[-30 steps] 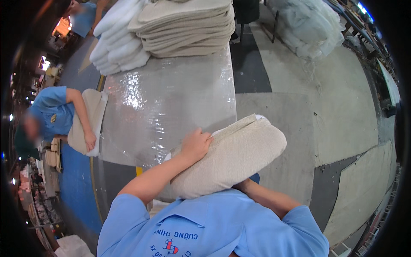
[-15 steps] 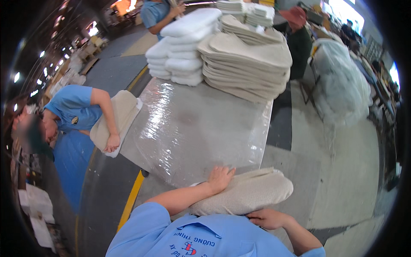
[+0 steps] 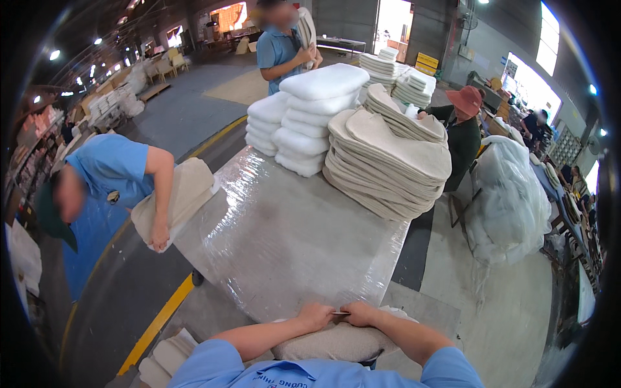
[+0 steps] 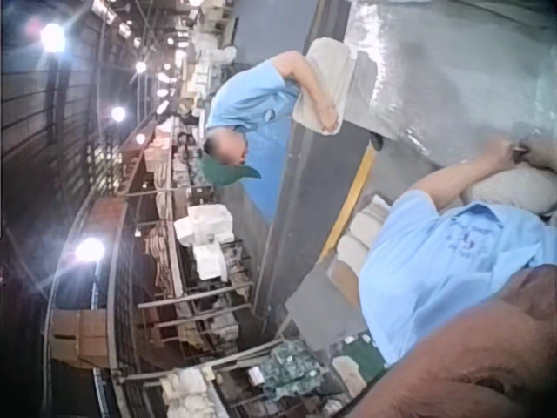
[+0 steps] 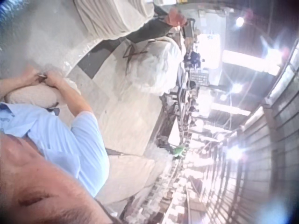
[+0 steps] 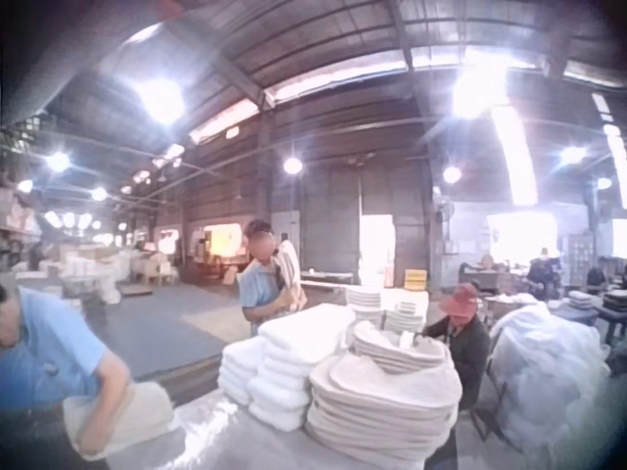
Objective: The person picks up foam inserts and fabric covers, then inserts the foam into the covers by hand. They repeatedly align edges and push the foam inside, then place the finished cushion on a stack. Coworkers nearby handle similar items and stacks of covers.
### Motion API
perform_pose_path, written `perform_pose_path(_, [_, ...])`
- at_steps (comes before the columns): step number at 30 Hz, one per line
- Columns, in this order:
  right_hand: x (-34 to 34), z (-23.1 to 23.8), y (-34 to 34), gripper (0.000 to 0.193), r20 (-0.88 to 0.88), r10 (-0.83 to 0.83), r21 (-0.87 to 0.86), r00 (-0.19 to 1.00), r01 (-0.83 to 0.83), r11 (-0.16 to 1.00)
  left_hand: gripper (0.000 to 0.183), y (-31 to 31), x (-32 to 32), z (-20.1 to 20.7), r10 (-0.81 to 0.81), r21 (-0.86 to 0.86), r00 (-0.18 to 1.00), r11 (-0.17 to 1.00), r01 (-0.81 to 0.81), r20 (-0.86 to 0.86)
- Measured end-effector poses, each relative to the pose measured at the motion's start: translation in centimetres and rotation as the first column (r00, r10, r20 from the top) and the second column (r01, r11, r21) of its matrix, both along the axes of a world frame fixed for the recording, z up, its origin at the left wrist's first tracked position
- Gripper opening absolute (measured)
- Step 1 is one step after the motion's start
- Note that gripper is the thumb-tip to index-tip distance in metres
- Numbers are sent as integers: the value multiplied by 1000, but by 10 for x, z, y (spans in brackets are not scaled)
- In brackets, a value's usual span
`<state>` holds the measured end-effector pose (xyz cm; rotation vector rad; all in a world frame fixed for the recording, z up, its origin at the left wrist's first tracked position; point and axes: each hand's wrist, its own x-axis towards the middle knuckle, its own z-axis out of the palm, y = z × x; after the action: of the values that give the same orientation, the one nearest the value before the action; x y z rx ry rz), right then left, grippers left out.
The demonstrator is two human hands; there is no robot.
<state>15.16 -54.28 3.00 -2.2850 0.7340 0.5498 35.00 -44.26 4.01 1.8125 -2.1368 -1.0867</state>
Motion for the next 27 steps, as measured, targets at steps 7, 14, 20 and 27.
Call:
perform_pose_path(7, [0, 7, 9, 27, -1, -25, 63, 1000, 25, 998, 37, 13, 1, 6, 33, 202, 997, 978, -46, 67])
perform_pose_path(14, [7, -3, 19, 24, -48, -126, -55, 991, 123, 991, 31, 12, 4, -3, 129, 166, 984, 975, -148, 123])
perform_pose_path(20, [-3, 4, 13, 31, -31, -125, 52, 992, 127, 991, 34, 6, 7, -9, 116, 173, 992, 977, -122, 44])
perform_pose_path(27, [-71, 4, -27, 45, -165, -30, 1, 986, 31, 1000, 43, 33, 41, -8, 95, 323, 989, 938, -128, 116])
